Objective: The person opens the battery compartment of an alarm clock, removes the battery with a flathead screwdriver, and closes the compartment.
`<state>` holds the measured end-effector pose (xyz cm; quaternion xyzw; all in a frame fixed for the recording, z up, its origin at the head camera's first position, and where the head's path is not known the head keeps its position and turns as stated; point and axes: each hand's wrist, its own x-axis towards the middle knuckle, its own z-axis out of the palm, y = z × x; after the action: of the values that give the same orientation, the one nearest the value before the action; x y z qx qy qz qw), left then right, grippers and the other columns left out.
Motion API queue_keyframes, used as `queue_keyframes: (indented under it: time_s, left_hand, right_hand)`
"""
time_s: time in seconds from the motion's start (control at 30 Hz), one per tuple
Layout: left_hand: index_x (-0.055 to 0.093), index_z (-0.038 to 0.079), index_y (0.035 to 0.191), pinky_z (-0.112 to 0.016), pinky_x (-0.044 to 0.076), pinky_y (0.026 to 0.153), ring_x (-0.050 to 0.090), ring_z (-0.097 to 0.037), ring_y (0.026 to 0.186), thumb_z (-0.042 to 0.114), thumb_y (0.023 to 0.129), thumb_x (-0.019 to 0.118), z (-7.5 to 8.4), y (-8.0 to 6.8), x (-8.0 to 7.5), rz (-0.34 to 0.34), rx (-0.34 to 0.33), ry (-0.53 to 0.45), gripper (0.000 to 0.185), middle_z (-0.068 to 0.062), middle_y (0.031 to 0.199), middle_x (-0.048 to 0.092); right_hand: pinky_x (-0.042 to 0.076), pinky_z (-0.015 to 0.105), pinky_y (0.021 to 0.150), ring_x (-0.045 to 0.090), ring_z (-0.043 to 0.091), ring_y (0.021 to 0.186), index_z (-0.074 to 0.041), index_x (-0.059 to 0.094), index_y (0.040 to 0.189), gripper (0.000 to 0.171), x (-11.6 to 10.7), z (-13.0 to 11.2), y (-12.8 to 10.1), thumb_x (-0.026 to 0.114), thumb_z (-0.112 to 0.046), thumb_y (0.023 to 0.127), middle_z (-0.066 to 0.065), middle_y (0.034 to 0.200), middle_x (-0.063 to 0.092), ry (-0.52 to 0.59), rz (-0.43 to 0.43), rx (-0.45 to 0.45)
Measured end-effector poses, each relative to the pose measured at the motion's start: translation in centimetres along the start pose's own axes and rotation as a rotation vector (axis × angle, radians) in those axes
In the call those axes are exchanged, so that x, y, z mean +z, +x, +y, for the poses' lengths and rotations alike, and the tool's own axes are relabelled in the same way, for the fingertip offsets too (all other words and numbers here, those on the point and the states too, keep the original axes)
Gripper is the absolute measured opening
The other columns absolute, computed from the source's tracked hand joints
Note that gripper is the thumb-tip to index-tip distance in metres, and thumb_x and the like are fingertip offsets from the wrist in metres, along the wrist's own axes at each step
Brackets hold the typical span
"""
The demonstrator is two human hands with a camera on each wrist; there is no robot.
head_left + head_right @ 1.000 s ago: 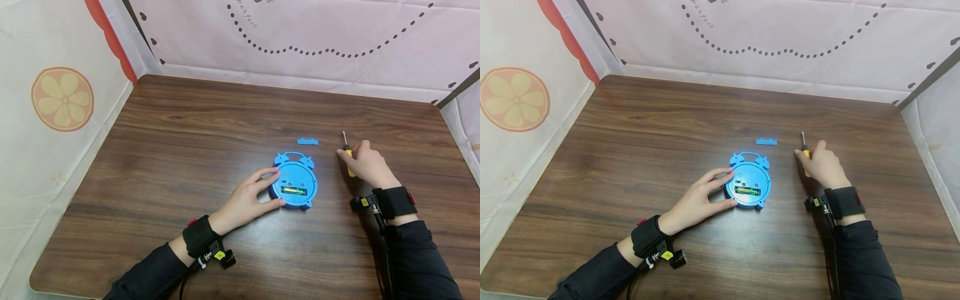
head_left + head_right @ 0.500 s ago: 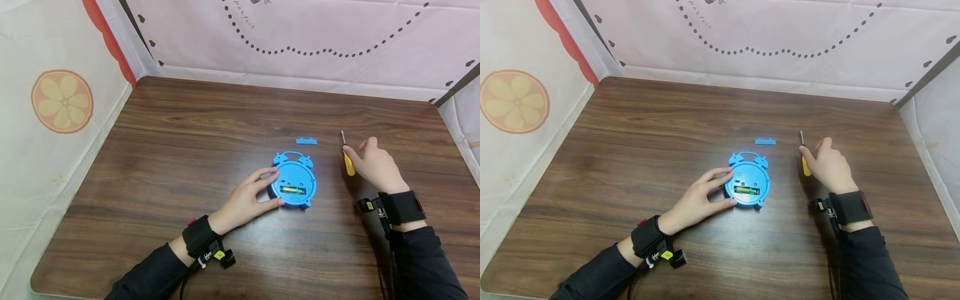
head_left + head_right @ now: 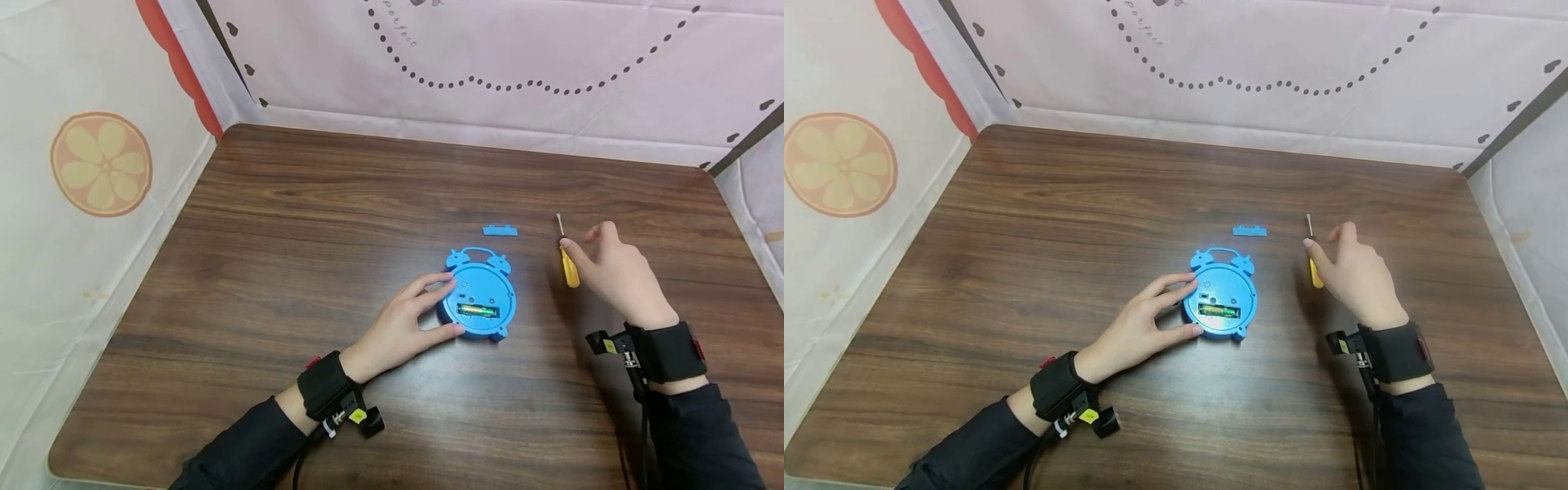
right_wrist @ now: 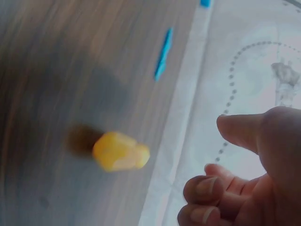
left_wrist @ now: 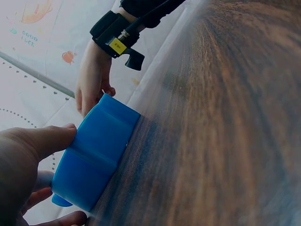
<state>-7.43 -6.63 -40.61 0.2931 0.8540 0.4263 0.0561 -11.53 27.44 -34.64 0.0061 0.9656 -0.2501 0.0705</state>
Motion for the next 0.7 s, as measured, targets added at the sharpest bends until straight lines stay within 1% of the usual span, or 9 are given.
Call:
queue_keyframes:
  time_s: [0.07, 0.13, 0.23, 0.33, 0.4, 0.5, 0.6, 0.7]
  left_hand:
    - [0.048, 0.011, 0.150, -0.040, 0.035, 0.114, 0.033, -0.013, 0.145, 0.041, 0.092, 0.074, 0.0, 0.0, 0.0, 0.001, 0.001, 0.000, 0.070, 0.003, 0.157, 0.039]
    - [0.048, 0.011, 0.150, -0.040, 0.035, 0.114, 0.032, -0.012, 0.145, 0.041, 0.092, 0.074, 0.0, 0.0, 0.0, 0.000, 0.001, -0.003, 0.070, 0.002, 0.157, 0.039]
    - [0.047, 0.012, 0.150, -0.039, 0.034, 0.115, 0.032, -0.012, 0.145, 0.042, 0.093, 0.074, 0.0, 0.0, 0.0, -0.004, -0.001, -0.004, 0.070, 0.003, 0.157, 0.039]
    - [0.047, 0.012, 0.150, -0.038, 0.034, 0.115, 0.031, -0.012, 0.146, 0.042, 0.093, 0.074, 0.0, 0.0, 0.0, -0.008, -0.002, 0.000, 0.070, 0.003, 0.157, 0.038]
    - [0.047, 0.012, 0.150, -0.039, 0.034, 0.115, 0.032, -0.012, 0.146, 0.042, 0.093, 0.074, 0.0, 0.1, 0.0, -0.008, -0.001, 0.000, 0.070, 0.003, 0.157, 0.039]
    - [0.048, 0.012, 0.150, -0.040, 0.034, 0.115, 0.032, -0.013, 0.146, 0.041, 0.093, 0.074, 0.0, 0.1, -0.1, -0.008, 0.000, 0.001, 0.069, 0.002, 0.157, 0.039]
    - [0.047, 0.012, 0.150, -0.041, 0.035, 0.114, 0.032, -0.014, 0.145, 0.041, 0.093, 0.073, 0.0, 0.1, -0.1, -0.010, 0.002, 0.001, 0.069, 0.001, 0.157, 0.039]
    - [0.048, 0.011, 0.150, -0.041, 0.035, 0.114, 0.033, -0.015, 0.145, 0.040, 0.093, 0.073, -0.1, 0.0, -0.2, -0.009, 0.005, 0.000, 0.068, 0.001, 0.157, 0.039]
  right_hand:
    - [0.030, 0.035, 0.046, 0.041, 0.023, 0.050, 0.001, 0.045, 0.125, 0.058, 0.0, -0.6, -0.4, 0.045, -0.053, 0.104, 0.007, 0.063, 0.045, 0.018, -0.005, -0.038]
    - [0.031, 0.034, 0.048, 0.042, 0.022, 0.053, -0.004, 0.052, 0.120, 0.049, 0.2, -1.3, -0.9, 0.049, -0.050, 0.104, 0.006, 0.066, 0.048, 0.035, -0.002, -0.102]
    - [0.037, 0.031, 0.054, 0.047, 0.019, 0.061, -0.010, 0.062, 0.112, 0.031, 0.6, -2.6, -1.7, 0.057, -0.040, 0.104, 0.003, 0.073, 0.056, 0.044, 0.012, -0.245]
    - [0.043, 0.028, 0.061, 0.051, 0.014, 0.071, -0.012, 0.069, 0.110, 0.017, 1.3, -3.8, -2.3, 0.066, -0.026, 0.100, -0.002, 0.085, 0.064, 0.032, 0.032, -0.407]
    - [0.045, 0.027, 0.063, 0.051, 0.010, 0.073, -0.012, 0.072, 0.113, 0.018, 1.8, -4.4, -2.6, 0.071, -0.018, 0.097, -0.006, 0.088, 0.065, 0.031, 0.036, -0.496]
    - [0.043, 0.024, 0.060, 0.048, 0.006, 0.069, -0.011, 0.073, 0.119, 0.026, 2.7, -5.1, -3.1, 0.075, -0.015, 0.093, -0.010, 0.083, 0.059, 0.036, 0.023, -0.575]
    - [0.040, 0.022, 0.056, 0.044, 0.004, 0.066, -0.013, 0.073, 0.123, 0.031, 3.6, -5.5, -3.5, 0.075, -0.017, 0.093, -0.012, 0.078, 0.052, 0.039, -0.006, -0.601]
    - [0.038, 0.022, 0.053, 0.041, 0.003, 0.064, -0.016, 0.073, 0.126, 0.033, 4.3, -5.7, -3.9, 0.075, -0.020, 0.093, -0.012, 0.080, 0.051, 0.025, -0.035, -0.604]
